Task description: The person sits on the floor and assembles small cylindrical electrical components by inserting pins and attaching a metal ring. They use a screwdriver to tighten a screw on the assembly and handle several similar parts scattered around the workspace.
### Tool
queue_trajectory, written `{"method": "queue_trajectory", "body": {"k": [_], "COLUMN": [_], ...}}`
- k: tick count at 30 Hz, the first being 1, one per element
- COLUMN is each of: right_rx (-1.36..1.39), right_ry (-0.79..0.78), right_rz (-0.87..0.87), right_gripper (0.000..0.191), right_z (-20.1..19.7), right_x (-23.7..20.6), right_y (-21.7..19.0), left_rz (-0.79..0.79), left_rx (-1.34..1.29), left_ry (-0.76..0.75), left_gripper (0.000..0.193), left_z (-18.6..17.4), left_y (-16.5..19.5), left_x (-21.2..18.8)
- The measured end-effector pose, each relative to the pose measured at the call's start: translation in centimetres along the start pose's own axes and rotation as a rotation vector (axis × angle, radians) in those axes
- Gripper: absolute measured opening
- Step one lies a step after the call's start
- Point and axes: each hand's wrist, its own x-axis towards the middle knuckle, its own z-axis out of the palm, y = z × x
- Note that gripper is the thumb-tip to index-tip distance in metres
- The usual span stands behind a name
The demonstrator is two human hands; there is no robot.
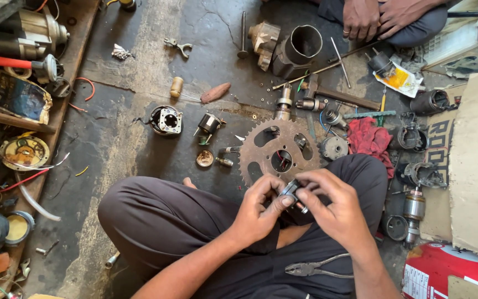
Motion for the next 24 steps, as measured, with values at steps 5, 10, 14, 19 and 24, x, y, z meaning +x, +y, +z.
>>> {"method": "queue_trajectory", "body": {"k": [5, 10, 14, 19, 24], "right_rx": [0.104, 0.131, 0.357, 0.231, 0.286], "right_ry": [-0.178, -0.1, -0.228, -0.146, -0.206], "right_rz": [0.009, -0.111, -0.055, -0.014, 0.011], "right_gripper": [0.064, 0.038, 0.062, 0.032, 0.043], "right_z": [-0.2, 0.2, -0.1, -0.1, -0.4], "right_x": [-0.3, -0.3, -0.4, -0.2, -0.1], "right_y": [1.6, 3.3, 4.3, 5.0, 5.3], "left_rz": [0.007, -0.014, 0.036, 0.014, -0.011], "left_rx": [0.047, 0.11, 0.171, 0.18, 0.201], "left_ry": [0.017, 0.029, 0.048, 0.012, 0.026], "left_gripper": [0.021, 0.024, 0.024, 0.025, 0.024], "left_z": [-0.2, -0.2, -0.2, -0.1, -0.2], "left_y": [0.7, 1.4, 1.7, 1.7, 1.3], "left_x": [0.3, 0.1, 0.3, 0.2, 0.6]}}
